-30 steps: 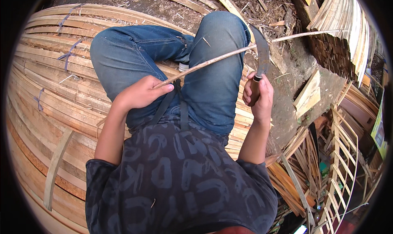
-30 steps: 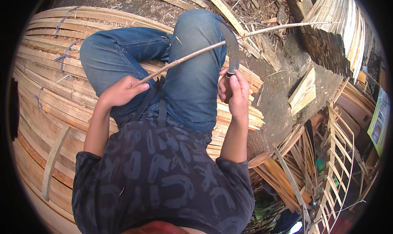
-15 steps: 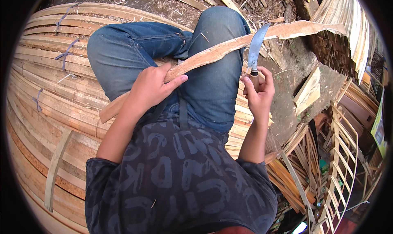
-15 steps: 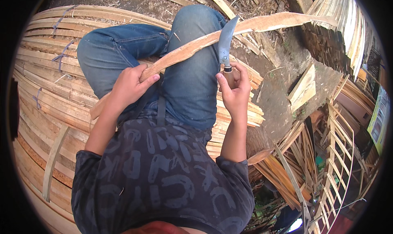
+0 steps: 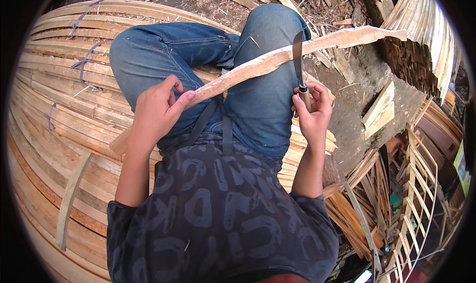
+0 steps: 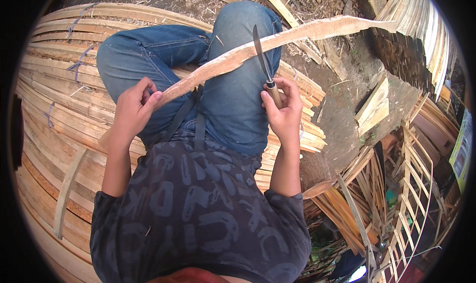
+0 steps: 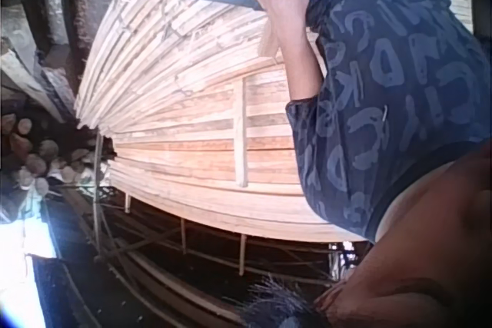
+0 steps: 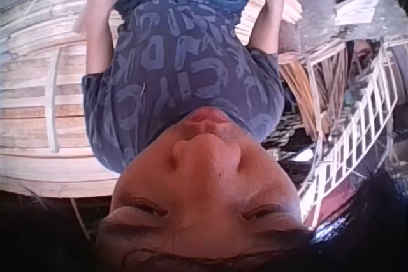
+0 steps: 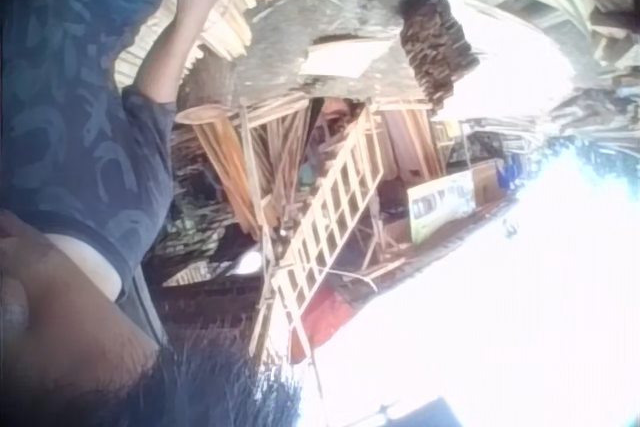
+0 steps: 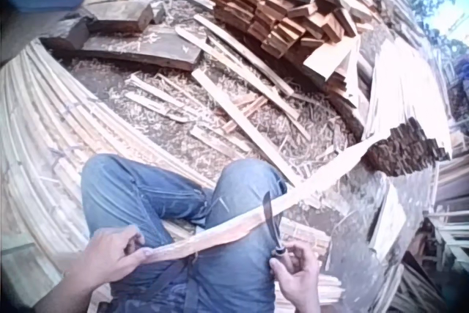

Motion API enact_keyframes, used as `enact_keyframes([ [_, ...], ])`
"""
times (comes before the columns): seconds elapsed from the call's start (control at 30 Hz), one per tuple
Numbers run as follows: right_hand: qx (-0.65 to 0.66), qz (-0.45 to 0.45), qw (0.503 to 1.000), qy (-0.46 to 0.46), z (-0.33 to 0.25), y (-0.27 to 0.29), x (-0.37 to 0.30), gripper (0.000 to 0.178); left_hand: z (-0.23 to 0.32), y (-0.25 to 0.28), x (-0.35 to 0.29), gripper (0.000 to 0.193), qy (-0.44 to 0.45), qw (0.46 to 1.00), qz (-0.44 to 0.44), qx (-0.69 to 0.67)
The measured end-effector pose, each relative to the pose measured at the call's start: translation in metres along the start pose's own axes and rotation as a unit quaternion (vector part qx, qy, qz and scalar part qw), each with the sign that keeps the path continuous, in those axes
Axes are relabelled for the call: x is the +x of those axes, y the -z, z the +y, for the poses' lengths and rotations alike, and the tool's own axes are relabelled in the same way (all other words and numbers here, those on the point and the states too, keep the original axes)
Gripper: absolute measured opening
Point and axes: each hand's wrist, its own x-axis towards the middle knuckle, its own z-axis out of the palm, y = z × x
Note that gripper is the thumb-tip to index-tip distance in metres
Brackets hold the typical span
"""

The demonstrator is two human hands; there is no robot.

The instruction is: The person sits cross-legged on the ground and uses a curved knife to shave thin strips from a long piece of wood held across their lap. They repeatedly scrape the blade along the wood to remove the outer layer, creating a pile of wood shavings.

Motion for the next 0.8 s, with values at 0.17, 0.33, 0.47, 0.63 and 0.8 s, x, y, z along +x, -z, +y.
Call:
enact_keyframes([
  [0.17,0.032,-0.003,0.999,0.024,0.004,-0.004,0.002,0.035,-0.003,0.013,-0.009,0.036,-0.031,0.997,-0.065,0.0],
  [0.33,0.008,-0.022,1.0,0.008,0.009,-0.007,-0.002,0.025,-0.005,0.006,-0.006,0.037,-0.01,0.979,-0.172,-0.107],
  [0.47,-0.001,-0.019,0.999,0.036,0.005,-0.013,-0.01,0.021,-0.004,-0.009,-0.001,0.036,-0.016,0.972,-0.173,-0.161],
  [0.63,-0.185,-0.007,0.968,0.169,-0.002,-0.02,-0.012,0.022,0.016,-0.041,0.017,0.04,-0.052,0.96,-0.11,-0.251],
  [0.8,-0.312,-0.003,0.93,0.196,-0.02,-0.014,-0.013,0.022,0.035,-0.066,0.027,0.042,-0.042,0.957,-0.102,-0.268],
])
